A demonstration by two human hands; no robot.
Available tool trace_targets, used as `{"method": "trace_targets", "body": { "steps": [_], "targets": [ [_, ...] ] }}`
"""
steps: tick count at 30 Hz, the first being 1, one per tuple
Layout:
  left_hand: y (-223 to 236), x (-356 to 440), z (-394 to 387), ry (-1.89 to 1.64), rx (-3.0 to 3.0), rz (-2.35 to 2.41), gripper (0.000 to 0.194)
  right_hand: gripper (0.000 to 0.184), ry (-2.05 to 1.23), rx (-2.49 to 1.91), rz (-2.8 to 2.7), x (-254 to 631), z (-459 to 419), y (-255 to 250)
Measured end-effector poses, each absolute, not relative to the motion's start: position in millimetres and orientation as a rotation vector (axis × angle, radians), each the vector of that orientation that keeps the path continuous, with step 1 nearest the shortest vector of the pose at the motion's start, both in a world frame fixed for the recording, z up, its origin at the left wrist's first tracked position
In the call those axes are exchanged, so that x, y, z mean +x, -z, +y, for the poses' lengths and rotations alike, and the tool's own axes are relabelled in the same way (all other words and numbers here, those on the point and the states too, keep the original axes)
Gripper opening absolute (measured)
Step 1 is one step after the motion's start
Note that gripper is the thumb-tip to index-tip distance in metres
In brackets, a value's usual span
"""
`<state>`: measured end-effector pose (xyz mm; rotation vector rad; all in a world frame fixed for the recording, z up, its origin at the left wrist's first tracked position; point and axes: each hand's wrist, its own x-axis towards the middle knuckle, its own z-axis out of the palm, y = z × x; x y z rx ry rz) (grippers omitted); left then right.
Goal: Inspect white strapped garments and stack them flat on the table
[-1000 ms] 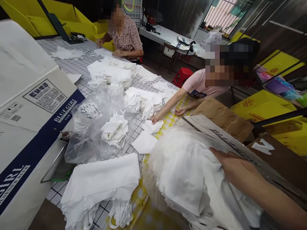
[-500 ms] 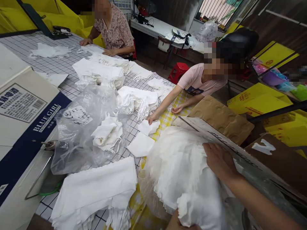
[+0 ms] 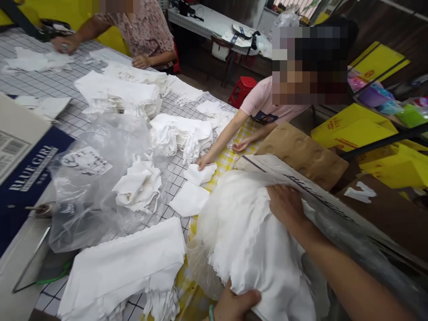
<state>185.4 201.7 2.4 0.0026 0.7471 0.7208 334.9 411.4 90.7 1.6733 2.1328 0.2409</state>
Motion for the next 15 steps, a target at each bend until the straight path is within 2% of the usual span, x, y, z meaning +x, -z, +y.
{"method": "trace_targets", "body": {
  "steps": [3, 7, 10, 15],
  "targets": [
    [-12, 183, 199, -0.713, 0.142, 0.819, 0.065, 0.025, -0.081, 1.81, 2.087, 347, 416, -96],
    [-26, 176, 194, -0.674, 0.155, 0.897, 0.064, 0.039, 0.101, 1.998, 2.095, 358, 425, -113],
    [-28, 172, 197, -0.702, -0.016, 0.93, 0.061, 0.047, 0.231, 2.065, 2.159, 355, 430, -104],
    [-35, 174, 204, -0.769, -0.247, 0.914, 0.059, 0.038, 0.288, 2.073, 2.104, 345, 438, -80]
  ]
}}
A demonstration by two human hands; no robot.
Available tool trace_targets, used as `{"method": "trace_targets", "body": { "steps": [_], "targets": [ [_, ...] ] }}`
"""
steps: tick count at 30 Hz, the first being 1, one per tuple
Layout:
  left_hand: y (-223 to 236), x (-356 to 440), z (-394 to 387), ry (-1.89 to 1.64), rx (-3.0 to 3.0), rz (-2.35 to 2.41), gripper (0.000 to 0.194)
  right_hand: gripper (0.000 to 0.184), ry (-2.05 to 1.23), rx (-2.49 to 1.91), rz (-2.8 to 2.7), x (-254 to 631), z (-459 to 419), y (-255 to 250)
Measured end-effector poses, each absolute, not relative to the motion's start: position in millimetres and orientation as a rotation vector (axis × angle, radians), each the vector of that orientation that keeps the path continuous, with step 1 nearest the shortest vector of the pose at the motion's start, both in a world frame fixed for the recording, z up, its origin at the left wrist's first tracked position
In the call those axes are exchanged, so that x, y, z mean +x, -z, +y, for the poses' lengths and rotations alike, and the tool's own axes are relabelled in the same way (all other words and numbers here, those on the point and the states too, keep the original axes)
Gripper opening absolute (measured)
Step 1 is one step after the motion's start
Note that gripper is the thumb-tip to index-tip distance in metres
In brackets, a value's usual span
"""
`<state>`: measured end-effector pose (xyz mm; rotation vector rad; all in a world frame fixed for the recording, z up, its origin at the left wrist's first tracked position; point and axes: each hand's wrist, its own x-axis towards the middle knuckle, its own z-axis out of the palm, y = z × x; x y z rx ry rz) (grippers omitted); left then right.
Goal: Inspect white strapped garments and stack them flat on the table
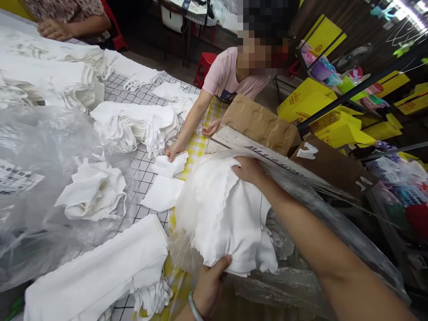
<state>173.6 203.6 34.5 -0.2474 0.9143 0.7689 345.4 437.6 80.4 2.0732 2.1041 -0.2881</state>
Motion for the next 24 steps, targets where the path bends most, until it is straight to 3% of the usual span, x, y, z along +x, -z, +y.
{"method": "trace_targets", "body": {
  "steps": [8, 13, 16, 20, 23, 24],
  "targets": [
    [-41, 180, 201, -0.78, -0.26, 1.042, 0.063, 0.033, 0.153, 1.806, 2.309, 334, 445, -69],
    [-32, 182, 197, -0.743, -0.01, 1.085, 0.041, 0.032, 0.22, 1.761, 2.354, 339, 453, -56],
    [-30, 161, 197, -0.58, 0.399, 1.138, 0.023, 0.035, 0.166, 1.755, 2.41, 342, 453, -52],
    [-55, 129, 215, -0.29, 1.283, 1.28, 0.035, 0.049, 0.168, 1.726, 2.505, 343, 449, -48],
    [-74, 151, 255, -0.621, 1.75, 1.281, 0.025, 0.063, 0.239, 1.722, 2.499, 339, 454, -49],
    [-73, 168, 271, -0.762, 1.902, 1.219, 0.03, 0.066, 0.268, 1.727, 2.486, 337, 457, -50]
  ]
}}
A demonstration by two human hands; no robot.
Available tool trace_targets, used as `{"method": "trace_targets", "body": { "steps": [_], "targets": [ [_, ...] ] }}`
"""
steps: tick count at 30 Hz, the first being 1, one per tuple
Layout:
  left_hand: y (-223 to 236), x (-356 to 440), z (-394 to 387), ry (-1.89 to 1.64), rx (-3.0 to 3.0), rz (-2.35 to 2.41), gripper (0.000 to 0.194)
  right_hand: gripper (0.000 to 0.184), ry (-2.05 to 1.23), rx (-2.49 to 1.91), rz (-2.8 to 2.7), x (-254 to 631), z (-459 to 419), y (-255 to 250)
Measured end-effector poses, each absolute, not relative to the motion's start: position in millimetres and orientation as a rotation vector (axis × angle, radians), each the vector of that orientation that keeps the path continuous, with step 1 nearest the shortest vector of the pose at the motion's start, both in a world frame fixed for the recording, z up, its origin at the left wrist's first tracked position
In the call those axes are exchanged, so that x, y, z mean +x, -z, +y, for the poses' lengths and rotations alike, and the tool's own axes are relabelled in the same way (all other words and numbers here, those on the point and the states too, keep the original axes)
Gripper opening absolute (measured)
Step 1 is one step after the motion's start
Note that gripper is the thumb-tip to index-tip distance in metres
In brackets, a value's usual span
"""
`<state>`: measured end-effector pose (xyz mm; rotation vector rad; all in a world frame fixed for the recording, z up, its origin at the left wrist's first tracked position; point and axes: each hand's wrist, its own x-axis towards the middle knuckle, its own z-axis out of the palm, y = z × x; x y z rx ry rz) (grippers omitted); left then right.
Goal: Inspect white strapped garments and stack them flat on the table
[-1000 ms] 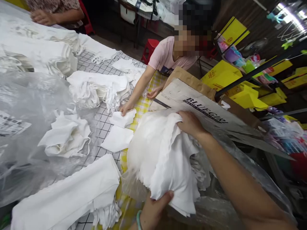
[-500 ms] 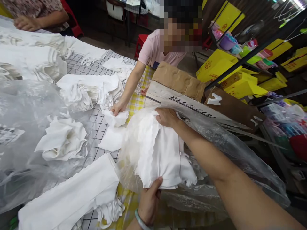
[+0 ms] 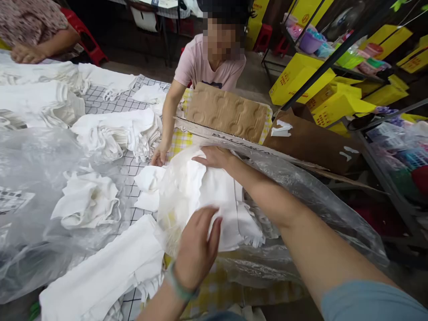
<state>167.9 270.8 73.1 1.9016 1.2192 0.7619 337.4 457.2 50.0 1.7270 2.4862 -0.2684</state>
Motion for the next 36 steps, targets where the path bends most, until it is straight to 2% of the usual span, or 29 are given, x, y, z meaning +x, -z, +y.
{"method": "trace_targets", "body": {
  "steps": [2, 5, 8, 10, 11, 13, 14, 17, 21, 25, 28, 32, 34, 36],
  "targets": [
    [-60, 206, 301, -0.77, 2.162, 1.168, 0.046, 0.067, 0.35, 1.758, 2.43, 337, 464, -56],
    [-28, 245, 327, -0.571, 2.322, 1.282, 0.066, 0.054, 0.592, 1.911, 2.244, 346, 456, -75],
    [-9, 248, 329, -0.476, 2.37, 1.311, 0.076, 0.049, 0.724, 2.082, 2.225, 366, 399, -99],
    [-10, 242, 328, -0.46, 2.38, 1.308, 0.075, 0.057, 0.619, 2.232, 2.323, 380, 334, -107],
    [-13, 241, 328, -0.454, 2.379, 1.304, 0.075, 0.068, 0.608, 2.294, 2.341, 385, 299, -106],
    [-22, 242, 331, -0.443, 2.349, 1.317, 0.075, 0.103, 0.664, 2.347, 2.225, 394, 237, -96],
    [-27, 246, 333, -0.443, 2.324, 1.332, 0.075, 0.109, 0.692, 2.32, 2.168, 396, 214, -87],
    [-33, 260, 340, -0.451, 2.306, 1.324, 0.078, 0.09, 0.567, 2.369, 2.078, 396, 186, -58],
    [-24, 275, 344, -0.401, 2.416, 1.262, 0.081, 0.062, 0.356, 2.476, 1.977, 379, 205, -26],
    [-18, 282, 343, -0.325, 2.47, 1.289, 0.081, 0.056, 0.431, 2.482, 1.886, 376, 219, -19],
    [-21, 284, 343, -0.302, 2.481, 1.305, 0.08, 0.058, 0.621, 2.382, 1.953, 392, 219, -42],
    [-24, 278, 346, -0.307, 2.464, 1.294, 0.08, 0.075, 0.943, 2.389, 1.916, 420, 201, -100],
    [-28, 272, 349, -0.343, 2.42, 1.283, 0.081, 0.069, 1.004, 2.573, 1.853, 440, 175, -133],
    [-35, 269, 349, -0.437, 2.356, 1.314, 0.077, 0.05, 1.22, 2.638, 1.887, 470, 139, -164]
  ]
}}
